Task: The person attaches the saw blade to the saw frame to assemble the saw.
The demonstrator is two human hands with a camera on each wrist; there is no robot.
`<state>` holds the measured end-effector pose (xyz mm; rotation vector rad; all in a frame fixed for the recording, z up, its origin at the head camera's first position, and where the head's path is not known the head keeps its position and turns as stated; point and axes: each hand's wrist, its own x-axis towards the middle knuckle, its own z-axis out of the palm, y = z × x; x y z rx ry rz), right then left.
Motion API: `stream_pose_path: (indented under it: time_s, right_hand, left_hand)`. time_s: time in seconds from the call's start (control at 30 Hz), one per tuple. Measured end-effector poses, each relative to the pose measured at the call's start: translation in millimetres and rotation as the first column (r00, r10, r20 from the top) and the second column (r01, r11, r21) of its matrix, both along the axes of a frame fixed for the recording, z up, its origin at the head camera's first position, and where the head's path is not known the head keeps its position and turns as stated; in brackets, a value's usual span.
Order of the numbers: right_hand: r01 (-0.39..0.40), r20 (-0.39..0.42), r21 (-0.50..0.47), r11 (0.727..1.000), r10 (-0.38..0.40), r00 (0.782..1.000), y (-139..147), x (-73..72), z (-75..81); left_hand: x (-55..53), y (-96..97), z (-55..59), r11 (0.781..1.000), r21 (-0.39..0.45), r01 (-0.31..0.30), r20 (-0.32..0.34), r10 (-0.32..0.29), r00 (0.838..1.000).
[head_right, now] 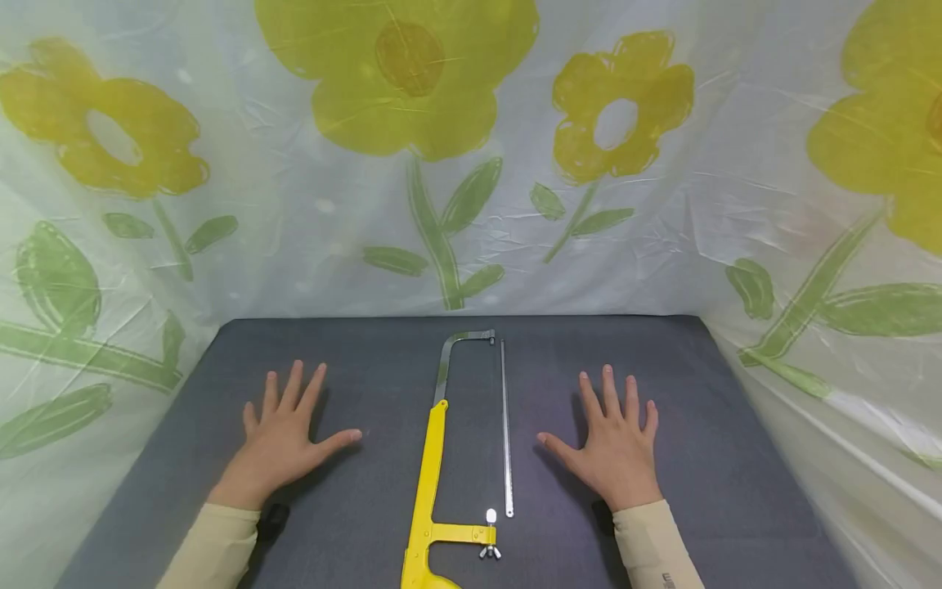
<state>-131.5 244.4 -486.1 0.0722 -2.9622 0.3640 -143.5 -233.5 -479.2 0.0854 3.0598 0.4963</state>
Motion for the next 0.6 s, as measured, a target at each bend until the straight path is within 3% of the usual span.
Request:
stream_pose_path:
  time_s: [0.23,0.6]
  right_hand:
    - [-0.040,0.037,-0.029,0.999,0.041,0.998,-8,-3.8,1.7]
    - [-0.137,0.092,-0.081,0.987,0.145,0.985,-54,-3.3,-2.8]
  left_hand:
    - [-6.8,23.6,-4.1,0.999,0.005,0.034,-0.036,-0.034,0.999]
    - [-11.9,79.9,-4.2,0.988,0.047,0.147,-0.057,-0.144,0.988]
